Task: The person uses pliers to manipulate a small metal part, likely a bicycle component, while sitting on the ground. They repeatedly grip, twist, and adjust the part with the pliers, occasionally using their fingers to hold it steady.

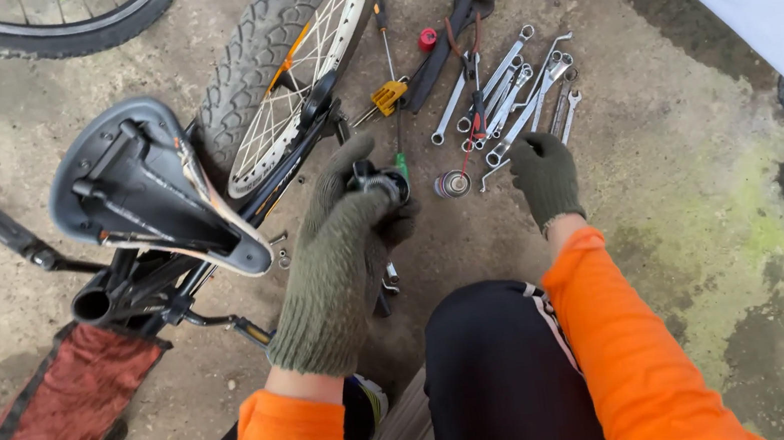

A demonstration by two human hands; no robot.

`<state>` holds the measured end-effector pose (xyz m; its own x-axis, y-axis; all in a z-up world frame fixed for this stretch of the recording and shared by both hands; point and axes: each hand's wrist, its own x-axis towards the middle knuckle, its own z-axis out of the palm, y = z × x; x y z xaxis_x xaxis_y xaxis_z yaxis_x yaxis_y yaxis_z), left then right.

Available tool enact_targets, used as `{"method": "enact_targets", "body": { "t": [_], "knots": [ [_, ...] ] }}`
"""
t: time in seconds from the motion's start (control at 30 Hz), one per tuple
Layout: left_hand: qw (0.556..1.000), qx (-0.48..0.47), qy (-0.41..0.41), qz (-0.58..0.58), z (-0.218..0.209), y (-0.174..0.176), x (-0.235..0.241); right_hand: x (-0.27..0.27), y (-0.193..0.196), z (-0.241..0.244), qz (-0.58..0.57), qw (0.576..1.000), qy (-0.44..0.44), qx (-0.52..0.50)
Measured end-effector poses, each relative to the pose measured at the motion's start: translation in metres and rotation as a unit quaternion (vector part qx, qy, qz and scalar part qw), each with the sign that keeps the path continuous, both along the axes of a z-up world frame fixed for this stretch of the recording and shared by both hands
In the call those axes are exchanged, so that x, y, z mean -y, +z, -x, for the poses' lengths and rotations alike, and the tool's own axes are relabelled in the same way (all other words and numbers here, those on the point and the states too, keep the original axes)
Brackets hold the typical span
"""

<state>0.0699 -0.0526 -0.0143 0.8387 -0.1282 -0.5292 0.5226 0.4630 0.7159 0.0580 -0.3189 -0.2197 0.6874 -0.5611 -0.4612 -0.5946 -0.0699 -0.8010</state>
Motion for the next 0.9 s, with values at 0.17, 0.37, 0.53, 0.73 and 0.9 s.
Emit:
{"method": "enact_targets", "body": {
  "t": [0.17,0.37,0.53,0.73,0.9],
  "knots": [
    [0.990,-0.030,-0.056,-0.125,-0.005,0.029,0.002,0.003,-0.016,-0.060,0.145,0.973,0.145,-0.110],
    [0.973,-0.111,-0.078,-0.188,-0.013,0.029,-0.005,0.022,-0.109,-0.144,0.239,0.933,0.267,-0.040],
    [0.947,-0.193,-0.074,-0.247,-0.036,0.037,0.004,0.012,-0.105,-0.201,0.234,0.910,0.337,-0.068],
    [0.878,-0.352,-0.129,-0.298,-0.058,0.041,0.018,0.010,-0.122,-0.242,0.269,0.813,0.486,-0.173],
    [0.875,-0.372,-0.115,-0.288,-0.059,0.036,0.029,0.023,-0.149,-0.237,0.317,0.798,0.489,-0.155]
  ]
}}
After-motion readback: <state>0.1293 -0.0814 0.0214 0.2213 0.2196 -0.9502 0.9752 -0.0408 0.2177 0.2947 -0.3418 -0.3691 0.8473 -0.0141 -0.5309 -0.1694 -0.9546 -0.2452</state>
